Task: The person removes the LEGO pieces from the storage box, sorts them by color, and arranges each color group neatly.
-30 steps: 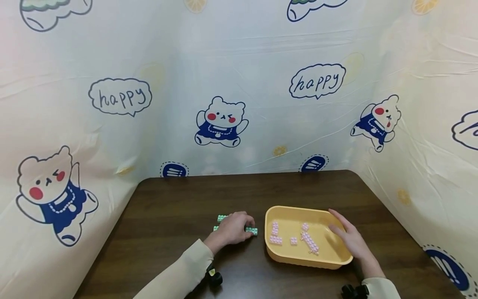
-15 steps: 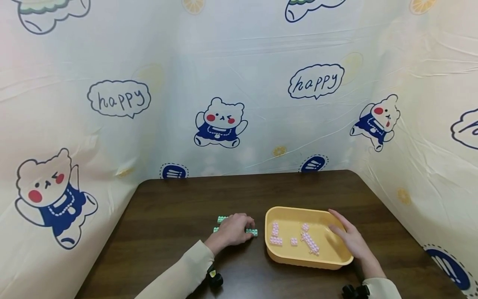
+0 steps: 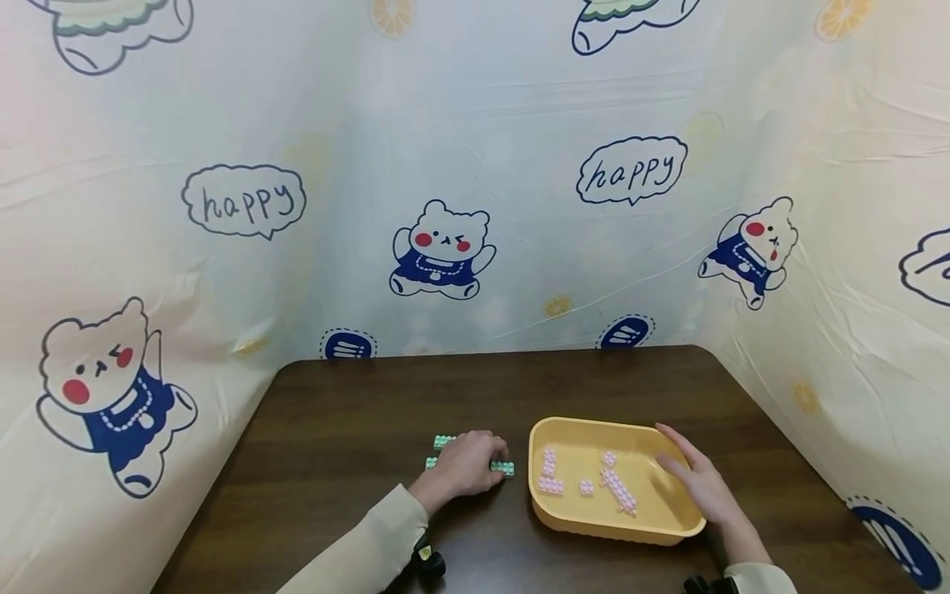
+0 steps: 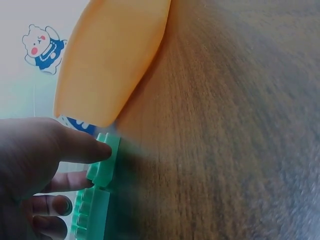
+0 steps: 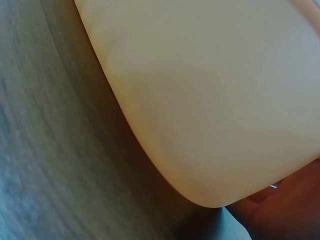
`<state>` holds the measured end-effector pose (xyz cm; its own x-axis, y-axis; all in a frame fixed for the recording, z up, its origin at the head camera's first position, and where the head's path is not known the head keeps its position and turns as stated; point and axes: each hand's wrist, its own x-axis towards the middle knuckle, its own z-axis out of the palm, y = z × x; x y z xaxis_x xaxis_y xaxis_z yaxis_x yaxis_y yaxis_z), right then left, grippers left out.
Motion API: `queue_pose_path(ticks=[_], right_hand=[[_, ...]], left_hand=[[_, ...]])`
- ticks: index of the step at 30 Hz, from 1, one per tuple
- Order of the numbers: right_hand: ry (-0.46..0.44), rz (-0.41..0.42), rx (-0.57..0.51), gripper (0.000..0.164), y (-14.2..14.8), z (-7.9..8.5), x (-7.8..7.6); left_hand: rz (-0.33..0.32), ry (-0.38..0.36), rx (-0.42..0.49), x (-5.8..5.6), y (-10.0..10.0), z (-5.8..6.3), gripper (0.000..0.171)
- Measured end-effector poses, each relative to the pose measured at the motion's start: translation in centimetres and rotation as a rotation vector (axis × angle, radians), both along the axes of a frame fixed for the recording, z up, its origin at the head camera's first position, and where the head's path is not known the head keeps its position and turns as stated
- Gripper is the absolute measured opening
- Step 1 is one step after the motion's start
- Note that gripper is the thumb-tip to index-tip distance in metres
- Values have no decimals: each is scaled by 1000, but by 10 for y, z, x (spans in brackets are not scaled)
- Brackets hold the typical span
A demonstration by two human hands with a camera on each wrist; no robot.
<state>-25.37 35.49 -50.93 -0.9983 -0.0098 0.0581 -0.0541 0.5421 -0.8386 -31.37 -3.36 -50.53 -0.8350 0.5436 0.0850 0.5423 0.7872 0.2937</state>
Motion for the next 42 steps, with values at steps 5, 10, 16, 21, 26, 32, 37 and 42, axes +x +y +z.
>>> queue_pose_path(ticks=[5, 10, 16, 21, 26, 32, 37, 42], right_hand=[[10, -4, -4, 58, 0, -1, 2], [15, 0, 1, 58, 1, -2, 0], [3, -2, -3, 58, 2, -1, -1], [-18, 0, -9, 59, 2, -2, -1], [-32, 0, -39, 60, 2, -3, -2], [-30, -3, -60, 60, 3, -2, -3], [-23, -6, -66, 59, 3, -2, -3], [14, 3, -45, 57, 5, -4, -4]], left_hand=[[0, -9, -1, 2, 0, 2, 19], [13, 5, 37, 1, -4, 9, 23], [-19, 11, 170, -1, -5, 24, 22], [-102, 13, 274, 0, 8, 35, 22], [-173, 43, 283, 0, 32, 44, 24], [-248, 19, 239, 1, 68, 51, 28], [-253, -11, 174, 2, 91, 48, 29], [-273, -23, 132, 3, 111, 46, 30]])
